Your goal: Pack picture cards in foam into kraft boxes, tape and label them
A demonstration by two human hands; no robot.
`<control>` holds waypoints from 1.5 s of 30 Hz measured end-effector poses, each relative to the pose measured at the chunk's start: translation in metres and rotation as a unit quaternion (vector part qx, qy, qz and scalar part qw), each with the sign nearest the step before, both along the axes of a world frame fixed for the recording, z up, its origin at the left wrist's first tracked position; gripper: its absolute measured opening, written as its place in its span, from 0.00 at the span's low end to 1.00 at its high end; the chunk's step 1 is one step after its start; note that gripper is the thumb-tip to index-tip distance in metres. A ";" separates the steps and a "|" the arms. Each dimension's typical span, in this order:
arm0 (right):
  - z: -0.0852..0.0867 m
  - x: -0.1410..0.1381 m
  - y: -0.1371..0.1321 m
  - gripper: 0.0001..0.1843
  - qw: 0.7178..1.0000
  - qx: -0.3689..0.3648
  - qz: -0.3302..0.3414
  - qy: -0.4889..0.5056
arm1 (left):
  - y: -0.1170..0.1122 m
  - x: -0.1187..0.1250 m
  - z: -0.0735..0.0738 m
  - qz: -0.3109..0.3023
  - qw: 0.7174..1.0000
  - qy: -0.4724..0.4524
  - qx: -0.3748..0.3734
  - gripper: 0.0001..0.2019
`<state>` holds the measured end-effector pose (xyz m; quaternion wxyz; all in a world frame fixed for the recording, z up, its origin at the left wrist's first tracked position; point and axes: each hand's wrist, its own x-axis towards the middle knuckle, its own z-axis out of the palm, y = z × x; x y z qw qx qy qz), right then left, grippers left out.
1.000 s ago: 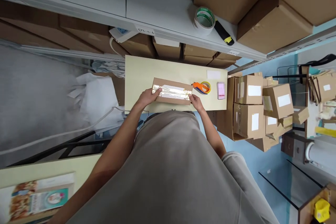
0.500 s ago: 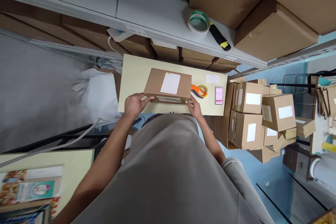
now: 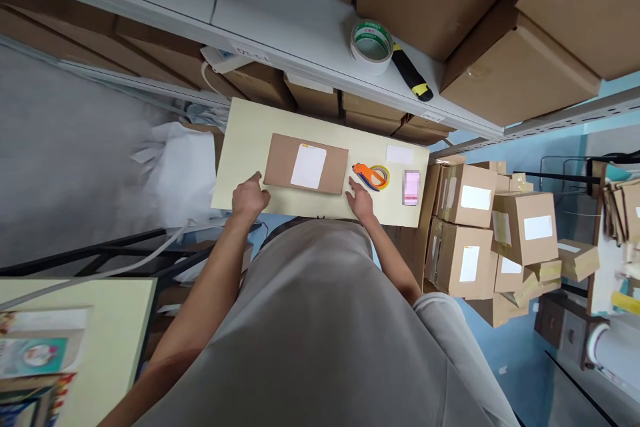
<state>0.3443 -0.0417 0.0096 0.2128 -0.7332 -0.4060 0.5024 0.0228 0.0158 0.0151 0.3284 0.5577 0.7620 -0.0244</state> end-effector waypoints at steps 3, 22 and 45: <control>0.001 0.022 0.003 0.29 0.992 0.045 -0.007 -0.116 | 0.004 0.006 0.009 0.025 0.994 -0.032 0.105 0.42; 0.093 0.000 0.048 0.27 0.979 0.193 -0.047 -0.057 | 0.031 0.148 0.081 -0.029 0.886 -0.432 0.166 0.17; 0.228 -0.101 0.299 0.33 0.798 0.332 0.272 -0.424 | 0.115 0.095 0.158 0.199 0.791 -0.505 0.284 0.19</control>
